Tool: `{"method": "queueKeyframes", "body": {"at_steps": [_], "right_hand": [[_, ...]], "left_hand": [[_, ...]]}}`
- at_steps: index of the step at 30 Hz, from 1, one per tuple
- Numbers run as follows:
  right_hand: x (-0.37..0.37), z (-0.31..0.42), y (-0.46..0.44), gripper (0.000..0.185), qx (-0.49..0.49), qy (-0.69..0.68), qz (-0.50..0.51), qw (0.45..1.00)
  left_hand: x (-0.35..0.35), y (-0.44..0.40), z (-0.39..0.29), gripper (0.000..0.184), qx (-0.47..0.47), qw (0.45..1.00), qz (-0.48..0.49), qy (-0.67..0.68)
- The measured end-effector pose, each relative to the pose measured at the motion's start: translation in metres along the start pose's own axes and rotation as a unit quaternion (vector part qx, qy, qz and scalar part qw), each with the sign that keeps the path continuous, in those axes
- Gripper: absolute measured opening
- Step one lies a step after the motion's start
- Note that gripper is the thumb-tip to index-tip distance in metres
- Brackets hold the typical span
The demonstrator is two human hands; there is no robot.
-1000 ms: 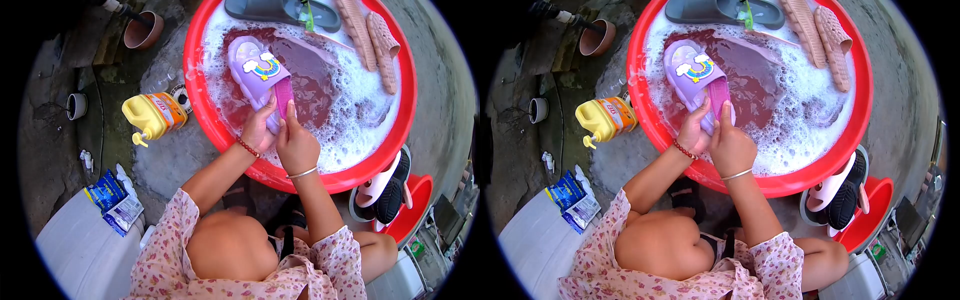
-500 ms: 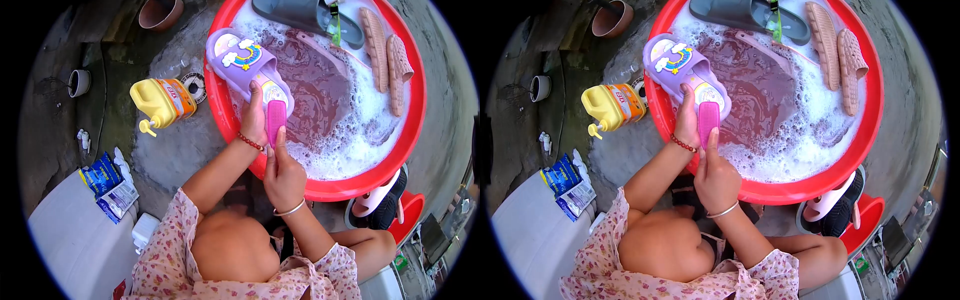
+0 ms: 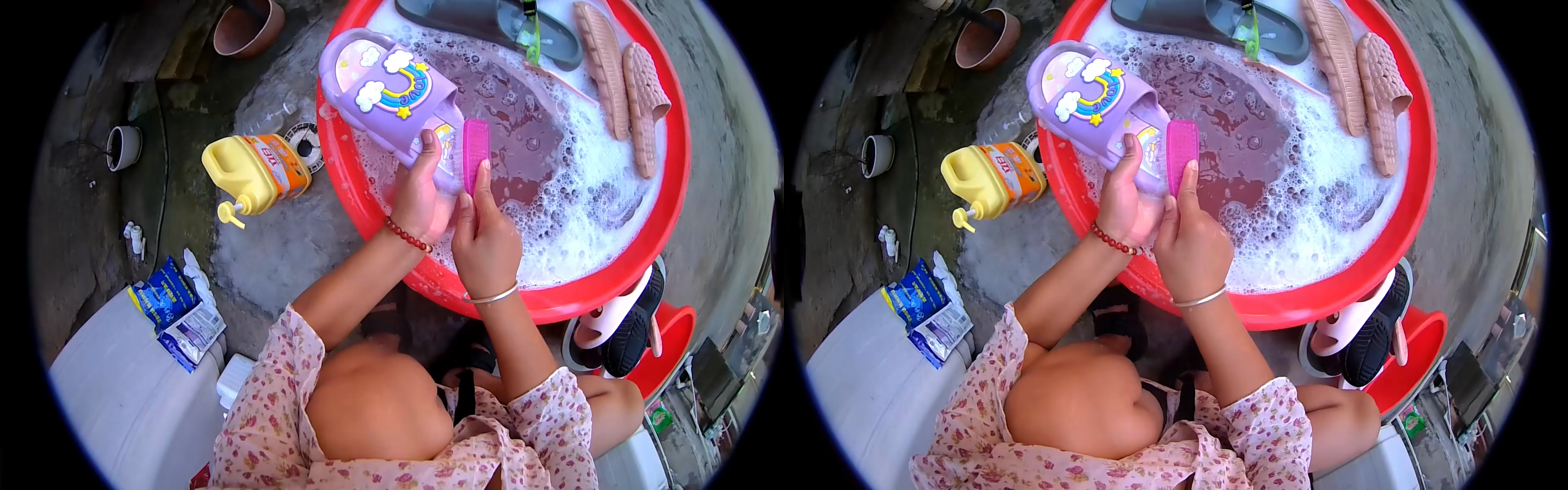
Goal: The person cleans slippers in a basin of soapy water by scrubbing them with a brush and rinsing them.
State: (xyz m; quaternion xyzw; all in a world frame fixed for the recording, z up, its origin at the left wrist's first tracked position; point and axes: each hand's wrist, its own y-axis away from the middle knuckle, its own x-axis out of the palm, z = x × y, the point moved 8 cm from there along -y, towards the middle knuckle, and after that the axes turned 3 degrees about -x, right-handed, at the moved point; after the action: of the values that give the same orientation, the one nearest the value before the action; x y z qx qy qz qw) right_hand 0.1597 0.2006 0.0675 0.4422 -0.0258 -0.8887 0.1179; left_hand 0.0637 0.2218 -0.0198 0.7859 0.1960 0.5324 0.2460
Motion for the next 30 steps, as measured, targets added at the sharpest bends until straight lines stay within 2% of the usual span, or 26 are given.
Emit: {"method": "queueKeyframes", "body": {"at_steps": [1, 3, 5, 7, 8, 11, 12, 13, 15, 17, 18, 21, 22, 25, 26, 29, 30], "right_hand": [[-0.002, 0.002, 0.002, 0.06, -0.007, -0.011, -0.025, 1.0], [0.0, 0.019, 0.033, 0.062, -0.017, -0.025, -0.004, 1.0], [-0.003, 0.015, 0.036, 0.061, 0.013, -0.018, 0.009, 1.0], [-0.011, -0.008, 0.008, 0.059, 0.04, 0.007, 0.009, 0.999], [-0.016, -0.016, -0.003, 0.058, 0.04, 0.021, -0.018, 0.999], [-0.023, -0.014, 0.01, 0.059, 0.031, -0.017, -0.067, 0.997], [-0.019, -0.005, 0.024, 0.059, 0.037, -0.01, -0.035, 0.999], [-0.012, 0.007, 0.038, 0.06, 0.02, -0.023, 0.001, 1.0], [-0.011, 0.011, 0.034, 0.059, 0.004, -0.006, -0.017, 1.0], [-0.022, -0.009, 0.002, 0.059, 0.022, -0.003, -0.045, 0.999], [-0.024, -0.018, -0.009, 0.06, 0.045, 0.018, -0.042, 0.998], [-0.021, -0.005, 0.019, 0.054, 0.025, 0.002, -0.052, 0.998], [-0.014, -0.003, 0.031, 0.054, 0.037, -0.011, -0.03, 0.999], [-0.002, 0.004, 0.03, 0.061, -0.007, 0.03, 0.011, 0.999], [-0.005, -0.003, 0.015, 0.06, -0.017, 0.031, -0.002, 0.999], [-0.019, -0.016, -0.013, 0.06, 0.033, 0.024, -0.037, 0.999], [-0.021, -0.008, -0.004, 0.06, 0.004, 0.045, -0.052, 0.998]], "left_hand": [[0.003, -0.004, -0.001, 0.044, -0.004, 1.0, 0.008, 0.002], [-0.002, -0.007, -0.007, 0.043, -0.012, 0.998, -0.054, -0.017], [0.004, 0.002, -0.002, 0.041, -0.061, 0.996, -0.062, -0.035], [0.009, 0.006, 0.018, 0.038, -0.05, 0.998, 0.014, 0.02], [0.012, 0.009, 0.023, 0.037, -0.021, 1.0, 0.017, 0.011], [0.018, 0.003, 0.021, 0.038, -0.018, 0.999, 0.025, -0.009], [0.013, 0.0, 0.018, 0.036, -0.045, 0.999, 0.019, 0.018], [0.004, -0.005, 0.011, 0.035, -0.05, 0.999, -0.013, -0.018], [0.001, 0.003, 0.01, 0.033, -0.098, 0.995, -0.019, -0.027], [0.011, 0.018, 0.027, 0.03, -0.044, 0.999, -0.008, 0.001], [0.012, 0.03, 0.034, 0.029, -0.051, 0.998, -0.048, -0.005], [0.006, 0.015, 0.026, 0.034, -0.087, 0.995, -0.033, 0.023], [0.004, 0.013, 0.018, 0.034, -0.08, 0.995, -0.052, 0.002], [-0.004, 0.013, 0.012, 0.029, -0.077, 0.996, -0.046, 0.028], [-0.006, 0.013, 0.017, 0.03, -0.088, 0.995, -0.039, 0.035], [0.011, 0.027, 0.022, 0.031, -0.058, 0.996, -0.071, -0.014], [0.017, 0.019, 0.013, 0.031, -0.052, 0.998, -0.047, 0.003]]}}
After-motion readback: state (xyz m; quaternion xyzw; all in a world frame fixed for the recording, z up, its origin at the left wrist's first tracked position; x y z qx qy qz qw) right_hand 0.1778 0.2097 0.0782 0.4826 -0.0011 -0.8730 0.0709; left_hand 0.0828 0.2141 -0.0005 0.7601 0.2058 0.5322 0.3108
